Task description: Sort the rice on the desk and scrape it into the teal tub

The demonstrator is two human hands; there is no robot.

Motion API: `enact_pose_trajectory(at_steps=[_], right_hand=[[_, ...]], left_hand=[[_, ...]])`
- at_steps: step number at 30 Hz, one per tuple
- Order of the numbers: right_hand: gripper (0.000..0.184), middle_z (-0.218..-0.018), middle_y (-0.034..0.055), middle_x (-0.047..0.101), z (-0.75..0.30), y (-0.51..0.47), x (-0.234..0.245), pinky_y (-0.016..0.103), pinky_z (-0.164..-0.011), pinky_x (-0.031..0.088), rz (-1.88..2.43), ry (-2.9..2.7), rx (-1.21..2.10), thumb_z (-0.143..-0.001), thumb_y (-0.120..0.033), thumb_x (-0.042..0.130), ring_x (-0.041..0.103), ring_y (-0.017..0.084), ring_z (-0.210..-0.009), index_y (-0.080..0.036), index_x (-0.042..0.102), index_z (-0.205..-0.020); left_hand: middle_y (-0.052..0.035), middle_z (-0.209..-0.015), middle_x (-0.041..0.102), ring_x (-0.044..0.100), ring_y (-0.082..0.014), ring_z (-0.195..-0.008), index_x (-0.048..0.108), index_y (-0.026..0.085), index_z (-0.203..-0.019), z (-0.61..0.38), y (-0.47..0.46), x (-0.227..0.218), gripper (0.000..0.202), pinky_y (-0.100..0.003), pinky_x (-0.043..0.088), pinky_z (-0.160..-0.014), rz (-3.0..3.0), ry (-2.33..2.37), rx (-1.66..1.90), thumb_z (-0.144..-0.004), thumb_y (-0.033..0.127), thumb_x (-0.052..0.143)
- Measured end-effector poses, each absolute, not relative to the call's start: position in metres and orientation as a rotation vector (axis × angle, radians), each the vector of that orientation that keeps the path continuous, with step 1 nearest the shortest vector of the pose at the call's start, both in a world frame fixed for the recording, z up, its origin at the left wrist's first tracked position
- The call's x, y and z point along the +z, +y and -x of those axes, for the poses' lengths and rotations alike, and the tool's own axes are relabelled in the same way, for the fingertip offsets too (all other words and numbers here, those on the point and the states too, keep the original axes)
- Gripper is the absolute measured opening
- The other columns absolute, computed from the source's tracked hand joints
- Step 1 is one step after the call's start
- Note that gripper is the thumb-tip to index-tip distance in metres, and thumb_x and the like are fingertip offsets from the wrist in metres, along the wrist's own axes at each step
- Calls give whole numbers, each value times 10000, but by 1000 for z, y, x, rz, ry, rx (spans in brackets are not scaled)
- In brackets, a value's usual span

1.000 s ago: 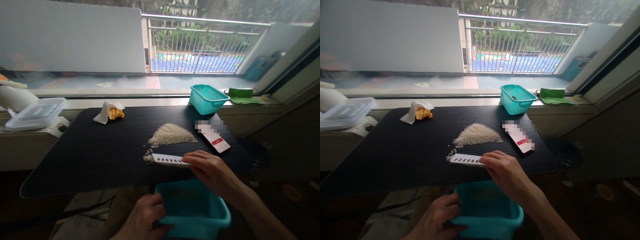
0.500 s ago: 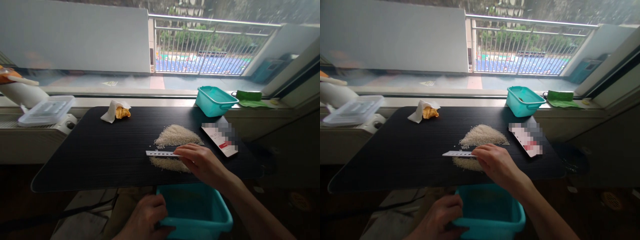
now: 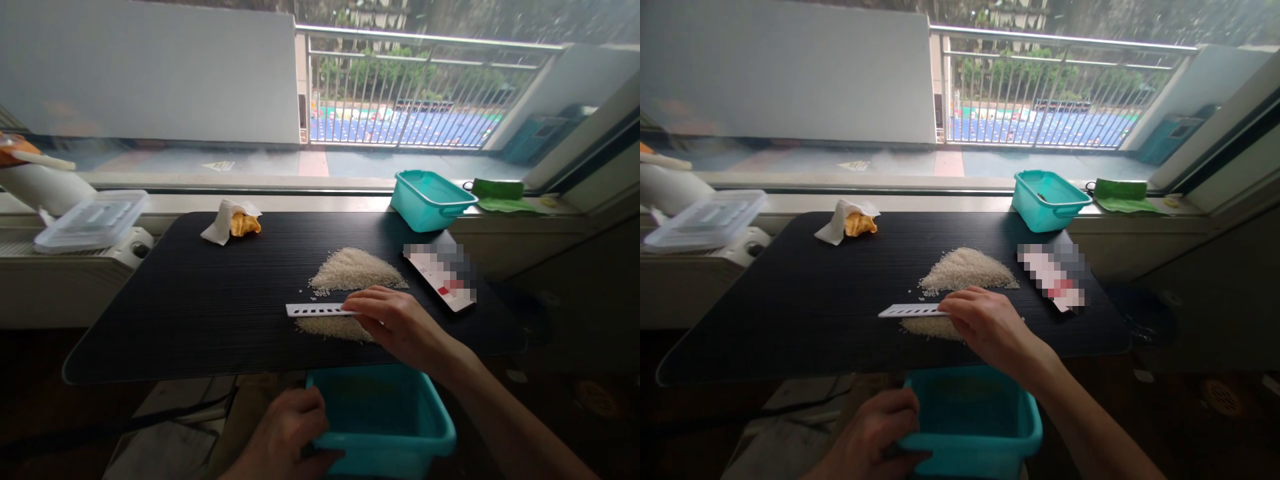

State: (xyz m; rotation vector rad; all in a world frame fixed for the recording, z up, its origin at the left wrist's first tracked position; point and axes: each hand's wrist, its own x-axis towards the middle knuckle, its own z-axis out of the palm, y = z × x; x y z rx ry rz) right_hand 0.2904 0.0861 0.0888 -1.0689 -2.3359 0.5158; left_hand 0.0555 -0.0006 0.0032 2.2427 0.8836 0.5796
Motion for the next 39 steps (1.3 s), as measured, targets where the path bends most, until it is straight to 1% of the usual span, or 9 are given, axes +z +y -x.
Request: enact_pose_trajectory(at_steps=[5, 9, 15, 20, 22, 25, 28, 31, 39], right_hand=[[235, -1033, 68, 749, -305, 79, 96, 297, -829, 536, 1020, -2324, 597, -954, -136, 502, 674, 188, -962, -201, 704, -1056], [230, -1071, 80, 740, -353, 70, 105, 289, -849, 538, 1208, -2251, 471, -954, -169, 508, 685, 190, -984, -188, 707, -1067], [207, -1023, 56, 747, -417, 46, 98, 289, -817, 545, 1471, -2162, 322, -941, -201, 534, 699, 202, -932, -210, 716, -1039], [227, -1014, 56, 748, -416, 24, 91, 265, -830, 542, 1442, -2105, 357, -920, -123, 537, 696, 184, -937, -201, 716, -1035], [219, -1031, 61, 748, -414, 17, 92, 264, -850, 532, 1428, -2095, 386, -927, -120, 535, 687, 179, -957, -193, 712, -1033], [206, -1038, 66, 739, -418, 8, 95, 258, -858, 523, 1455, -2066, 403, -939, -135, 532, 677, 171, -966, -180, 704, -1041], [205, -1054, 75, 727, -432, -1, 97, 261, -842, 525, 1558, -2031, 343, -955, -174, 515, 675, 175, -965, -179, 697, -1050], [201, -1035, 60, 732, -445, -9, 97, 263, -810, 529, 1628, -2029, 289, -966, -214, 505, 683, 176, -928, -199, 692, -1037], [212, -1046, 43, 734, -453, -28, 106, 259, -815, 544, 1681, -2050, 356, -963, -259, 505, 693, 184, -945, -228, 699, -1043]], left_hand=[[22, -816, 616, 601, -137, -715, 568, 180, -721, -59, 2, 2, 257, -224, 413, -625, -2275, 888, 545, -707, 112, 816], [17, -804, 613, 609, -146, -734, 569, 172, -689, -76, 8, 3, 248, -224, 412, -627, -2285, 870, 456, -711, 99, 805], [16, -774, 586, 579, -131, -701, 547, 160, -666, -109, 18, 3, 250, -216, 382, -601, -2298, 768, 412, -743, 80, 771], [16, -769, 566, 560, -128, -685, 531, 166, -657, -128, 25, -1, 243, -219, 373, -600, -2283, 681, 390, -796, 95, 717], [13, -758, 556, 554, -133, -681, 528, 168, -657, -131, 27, -2, 237, -221, 368, -593, -2299, 662, 392, -816, 97, 689], [5, -764, 560, 559, -143, -691, 526, 171, -660, -133, 28, 0, 234, -221, 377, -589, -2321, 626, 380, -822, 106, 682], [5, -774, 577, 566, -143, -696, 531, 170, -664, -132, 27, 3, 233, -220, 390, -600, -2328, 604, 376, -800, 100, 707], [1, -794, 599, 576, -147, -710, 546, 167, -677, -132, 24, 5, 230, -225, 402, -620, -2325, 619, 382, -772, 88, 740], [1, -792, 604, 578, -152, -715, 533, 168, -671, -131, 23, 3, 245, -236, 394, -628, -2312, 622, 402, -772, 69, 732]])
